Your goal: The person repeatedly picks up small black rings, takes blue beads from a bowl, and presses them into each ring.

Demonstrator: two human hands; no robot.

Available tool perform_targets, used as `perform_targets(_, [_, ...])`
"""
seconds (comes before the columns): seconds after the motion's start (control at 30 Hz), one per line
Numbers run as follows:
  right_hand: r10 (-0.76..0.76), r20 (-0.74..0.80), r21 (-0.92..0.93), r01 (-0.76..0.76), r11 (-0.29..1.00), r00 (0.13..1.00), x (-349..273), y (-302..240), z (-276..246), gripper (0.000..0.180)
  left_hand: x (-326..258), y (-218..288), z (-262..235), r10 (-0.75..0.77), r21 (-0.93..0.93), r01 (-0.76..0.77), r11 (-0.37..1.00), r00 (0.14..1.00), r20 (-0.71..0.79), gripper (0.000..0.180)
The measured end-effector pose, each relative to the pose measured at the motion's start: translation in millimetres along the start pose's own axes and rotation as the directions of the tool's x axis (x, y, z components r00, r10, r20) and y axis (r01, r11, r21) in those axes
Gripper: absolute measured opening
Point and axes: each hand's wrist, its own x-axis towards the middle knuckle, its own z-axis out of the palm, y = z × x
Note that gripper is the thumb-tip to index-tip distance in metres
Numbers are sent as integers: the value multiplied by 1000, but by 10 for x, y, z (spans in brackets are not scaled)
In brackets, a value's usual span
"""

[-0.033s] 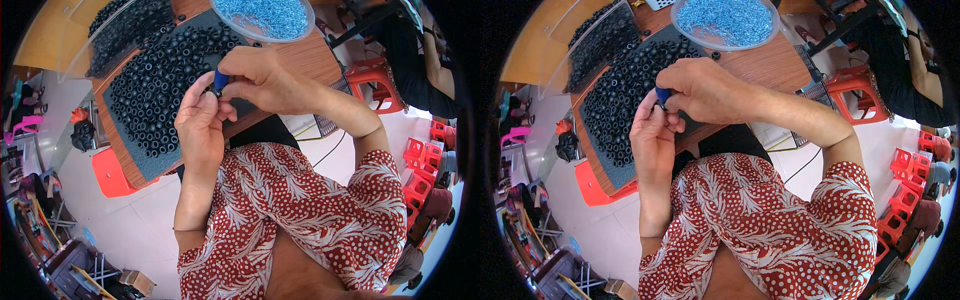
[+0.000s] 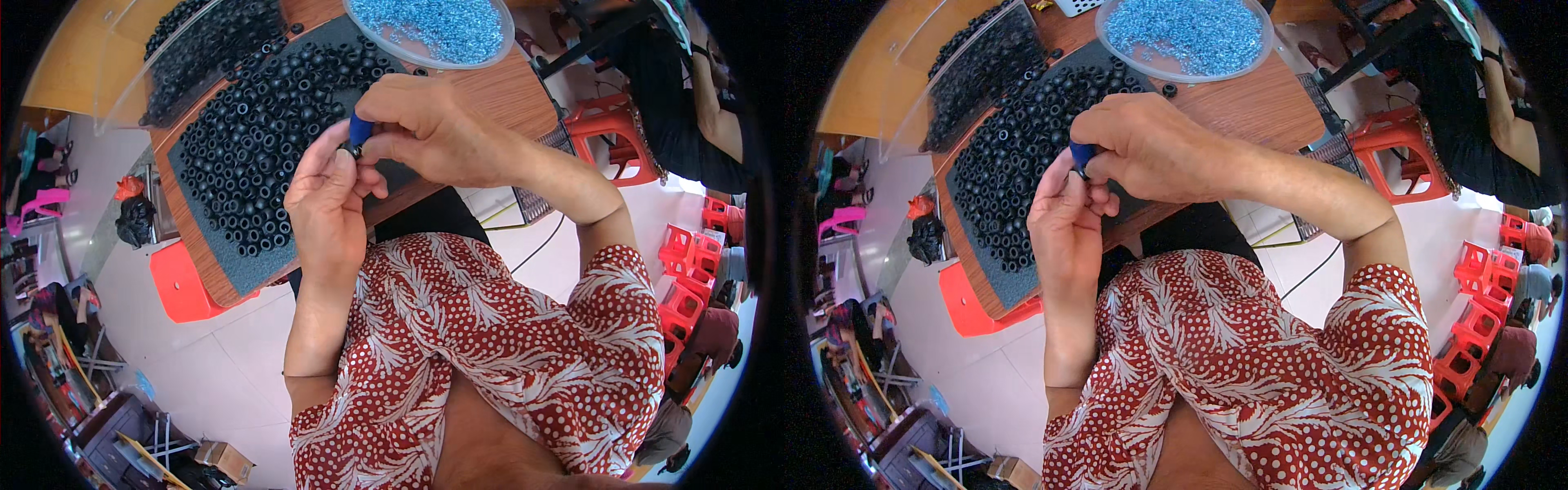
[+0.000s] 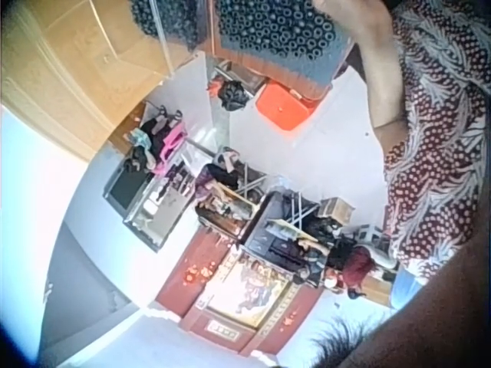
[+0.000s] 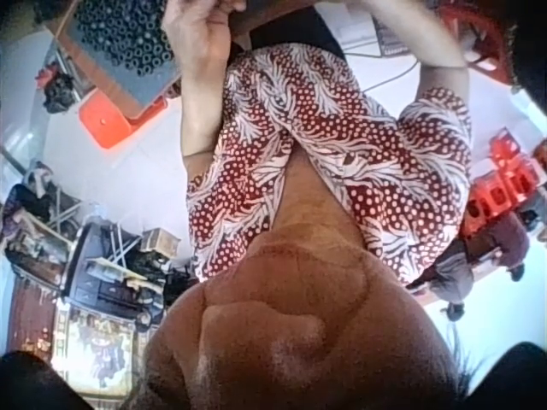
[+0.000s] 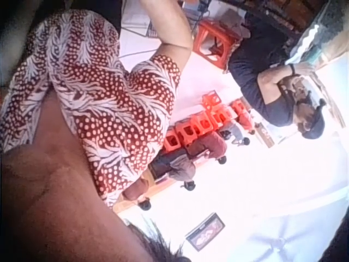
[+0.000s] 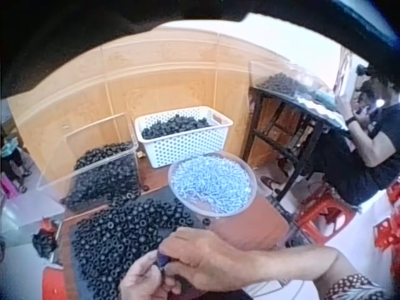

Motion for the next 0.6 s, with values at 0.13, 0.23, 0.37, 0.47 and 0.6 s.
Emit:
perform_targets(0.13, [21,-25,-14,-22,1000,999,-1,-19,-1,14,-36,9,3,-22,68,24,997,999,-27,22])
perform_targets(0.23, [72,3,-32,-72,997,997,-19,-15,-31,14,-17,34,-43,-57,4,57,998,997,45,21])
perform_targets(0.37, [153,62,22,-155,988,986,-22,-22,-43,14,1,19,-60,-35,3,35,999,998,47,20])
perform_targets(0.47, [155,87,51,-160,986,984,-15,-8,-50,15,-3,-6,-16,6,68,-6,998,1000,3,20])
perform_targets(0.6, [239,171,101,-259,961,956,7,-29,-65,16,-30,-45,11,110,238,-105,966,994,-8,20])
